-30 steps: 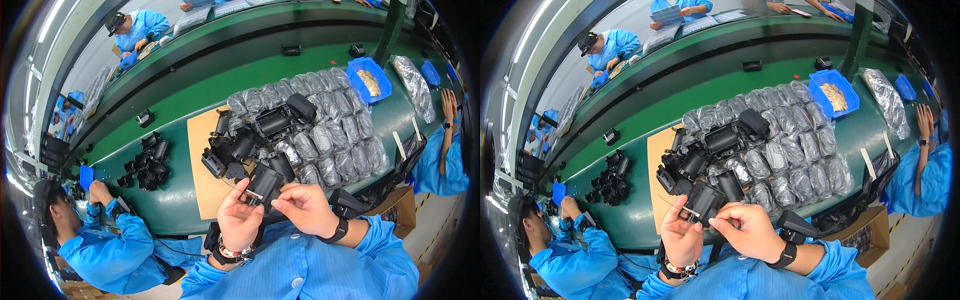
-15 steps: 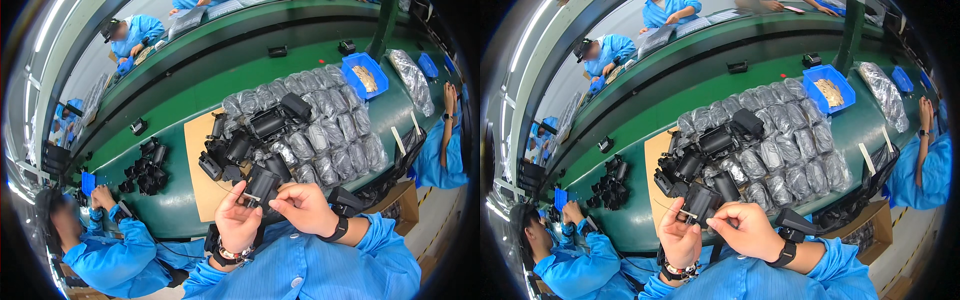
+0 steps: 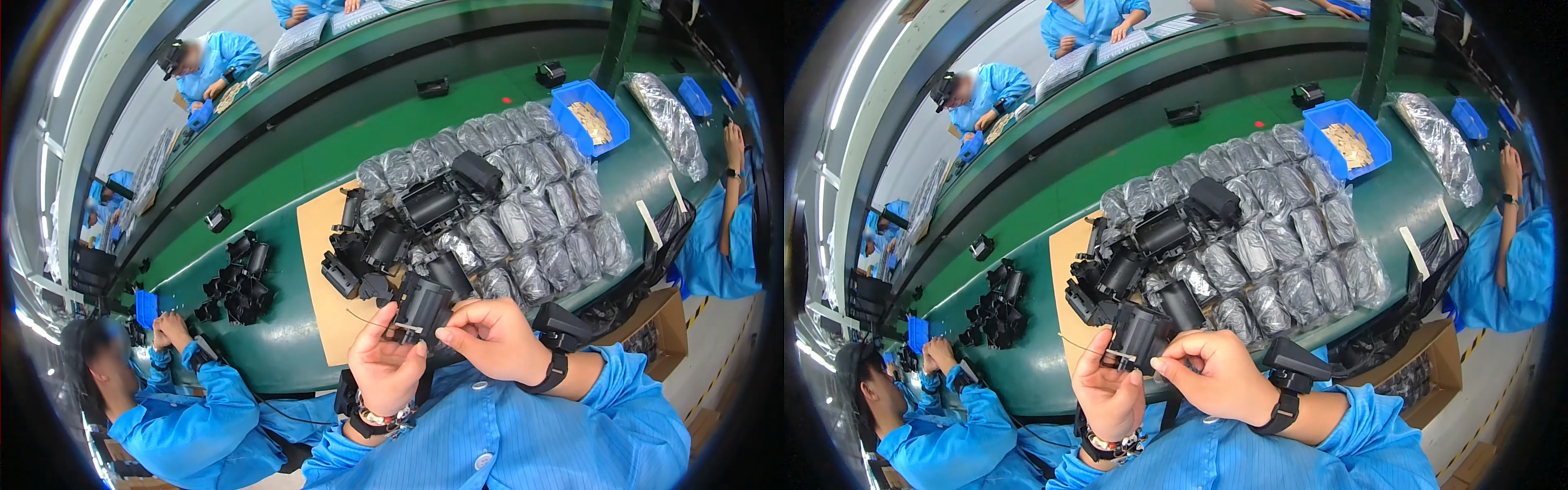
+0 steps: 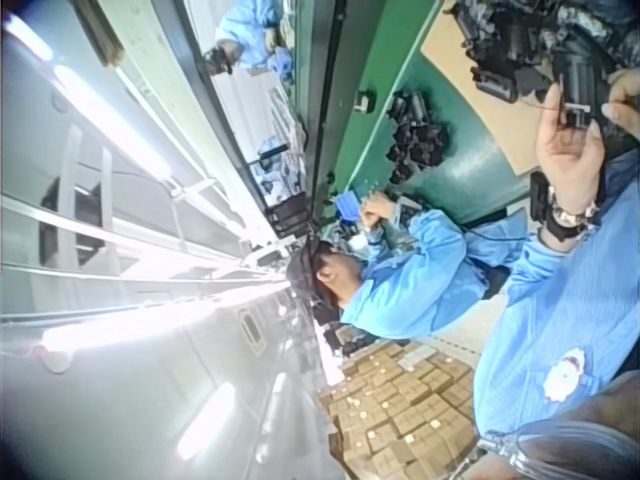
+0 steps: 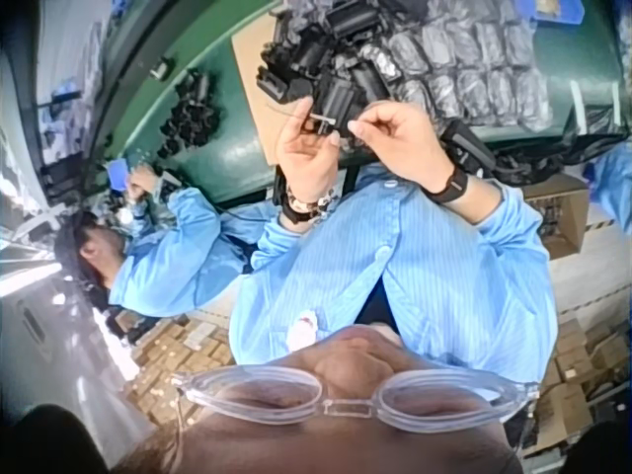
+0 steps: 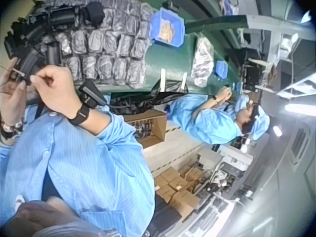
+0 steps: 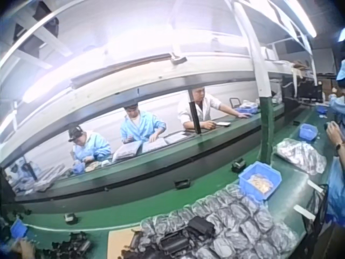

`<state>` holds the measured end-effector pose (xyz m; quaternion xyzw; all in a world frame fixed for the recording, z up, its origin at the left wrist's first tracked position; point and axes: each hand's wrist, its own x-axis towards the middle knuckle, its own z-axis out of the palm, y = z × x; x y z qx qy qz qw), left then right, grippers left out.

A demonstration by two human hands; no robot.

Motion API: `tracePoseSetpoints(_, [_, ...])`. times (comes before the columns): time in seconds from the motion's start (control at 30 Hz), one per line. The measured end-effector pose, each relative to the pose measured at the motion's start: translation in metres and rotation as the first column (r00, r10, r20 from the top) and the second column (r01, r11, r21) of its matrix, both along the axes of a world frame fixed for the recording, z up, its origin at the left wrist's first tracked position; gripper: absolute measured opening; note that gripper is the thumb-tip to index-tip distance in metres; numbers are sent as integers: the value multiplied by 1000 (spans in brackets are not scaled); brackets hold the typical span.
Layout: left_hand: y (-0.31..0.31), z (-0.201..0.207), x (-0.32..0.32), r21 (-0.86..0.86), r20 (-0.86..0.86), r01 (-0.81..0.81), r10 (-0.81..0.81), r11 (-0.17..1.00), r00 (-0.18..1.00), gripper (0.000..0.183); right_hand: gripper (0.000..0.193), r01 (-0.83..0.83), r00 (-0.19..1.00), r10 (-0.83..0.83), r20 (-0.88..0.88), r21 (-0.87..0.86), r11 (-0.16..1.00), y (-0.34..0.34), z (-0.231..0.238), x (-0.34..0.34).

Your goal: Assembling small black plastic components and putting them into bags at a factory production line.

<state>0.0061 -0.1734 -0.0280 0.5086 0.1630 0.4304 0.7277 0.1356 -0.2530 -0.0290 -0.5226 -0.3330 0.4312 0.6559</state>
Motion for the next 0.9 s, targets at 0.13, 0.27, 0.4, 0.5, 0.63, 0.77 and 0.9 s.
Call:
tracePoseSetpoints(0.13, [-1,-2,-1,14,9,5,-5,1000,1000,61,11,6,1000,-6,-8,-1,1000,-1,1,1])
tracePoseSetpoints(0.27, [-2,-5,-2,84,-22,-22,24,996,999,61,13,-26,999,27,29,-27,999,-2,18,6])
tracePoseSetpoints(0.4, [-2,-8,-4,165,-9,-14,16,986,1000,62,20,-20,893,-5,450,51,999,0,16,15])
tracePoseSetpoints(0.5, [-4,-4,-1,-16,21,-42,43,999,999,62,27,127,677,-167,717,110,986,-3,27,25])
tracePoseSetpoints(0.63, [-5,-2,3,-131,112,61,-46,990,993,61,65,146,571,-290,769,252,957,4,42,21])
tracePoseSetpoints(0.77, [-8,-2,2,-306,226,213,-147,928,963,58,43,114,590,-269,761,252,961,12,25,19])
tracePoseSetpoints(0.9, [-8,6,7,-509,262,267,-148,818,954,61,26,184,745,-282,605,220,958,11,20,20])
